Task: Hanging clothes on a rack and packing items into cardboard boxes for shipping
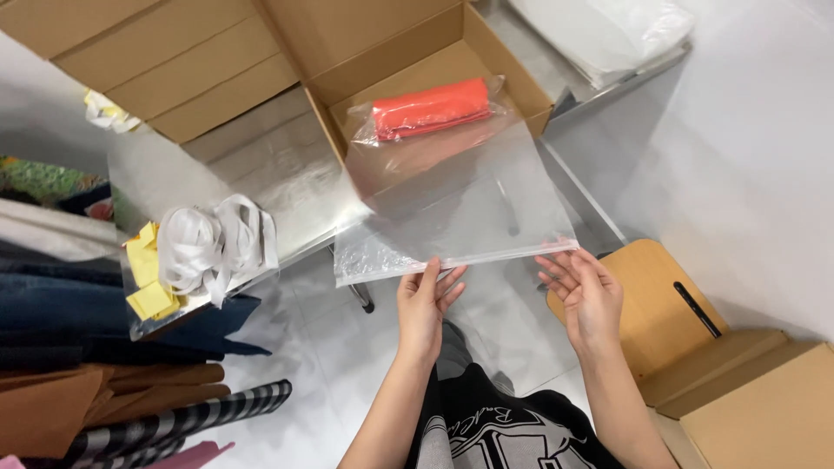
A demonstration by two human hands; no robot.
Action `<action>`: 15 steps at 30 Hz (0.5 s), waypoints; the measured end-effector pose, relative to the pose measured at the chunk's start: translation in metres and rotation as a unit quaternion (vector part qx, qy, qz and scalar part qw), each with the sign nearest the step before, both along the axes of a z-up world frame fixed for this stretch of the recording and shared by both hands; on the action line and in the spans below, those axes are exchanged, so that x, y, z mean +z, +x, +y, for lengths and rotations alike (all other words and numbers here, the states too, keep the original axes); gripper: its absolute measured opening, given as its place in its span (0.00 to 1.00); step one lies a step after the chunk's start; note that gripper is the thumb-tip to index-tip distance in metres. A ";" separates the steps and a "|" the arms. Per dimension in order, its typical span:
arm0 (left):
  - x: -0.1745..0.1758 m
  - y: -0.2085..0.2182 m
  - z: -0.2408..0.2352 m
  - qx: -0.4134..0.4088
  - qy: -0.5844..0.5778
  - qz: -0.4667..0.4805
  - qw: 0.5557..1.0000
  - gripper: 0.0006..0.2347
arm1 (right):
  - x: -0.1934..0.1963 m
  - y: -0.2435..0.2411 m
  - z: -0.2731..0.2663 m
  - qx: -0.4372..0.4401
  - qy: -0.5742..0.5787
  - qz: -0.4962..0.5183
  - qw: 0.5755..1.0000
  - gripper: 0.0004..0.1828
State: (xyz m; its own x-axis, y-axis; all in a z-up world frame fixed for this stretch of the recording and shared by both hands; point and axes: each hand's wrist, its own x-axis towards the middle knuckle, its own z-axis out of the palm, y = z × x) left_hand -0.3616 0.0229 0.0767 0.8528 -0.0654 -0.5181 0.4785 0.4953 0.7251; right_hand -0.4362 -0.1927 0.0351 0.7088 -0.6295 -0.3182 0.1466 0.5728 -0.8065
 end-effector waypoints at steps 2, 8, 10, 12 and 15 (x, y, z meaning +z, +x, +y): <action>0.003 -0.001 -0.002 -0.005 0.002 -0.004 1.000 0.11 | 0.020 0.002 0.005 -0.007 -0.007 0.006 1.000 0.07; 0.005 -0.002 -0.004 -0.006 0.009 -0.012 1.000 0.12 | 0.055 0.005 0.017 0.003 -0.022 0.030 0.999 0.05; 0.007 -0.003 -0.003 -0.006 0.011 -0.013 1.000 0.12 | 0.056 0.008 0.018 0.007 -0.024 0.037 0.999 0.06; 0.008 -0.003 -0.001 -0.011 0.014 -0.008 1.000 0.12 | 0.055 0.010 0.019 0.009 -0.029 0.041 0.999 0.07; 0.002 -0.002 0.000 -0.007 0.009 -0.006 1.000 0.11 | 0.055 0.017 0.027 0.016 -0.019 0.051 0.998 0.05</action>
State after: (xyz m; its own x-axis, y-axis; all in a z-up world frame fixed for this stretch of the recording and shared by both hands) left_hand -0.3632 0.0224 0.0790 0.8584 -0.0680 -0.5084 0.4760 0.4750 0.7401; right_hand -0.4197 -0.1657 0.0901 0.6939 -0.6204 -0.3656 0.0446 0.5438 -0.8380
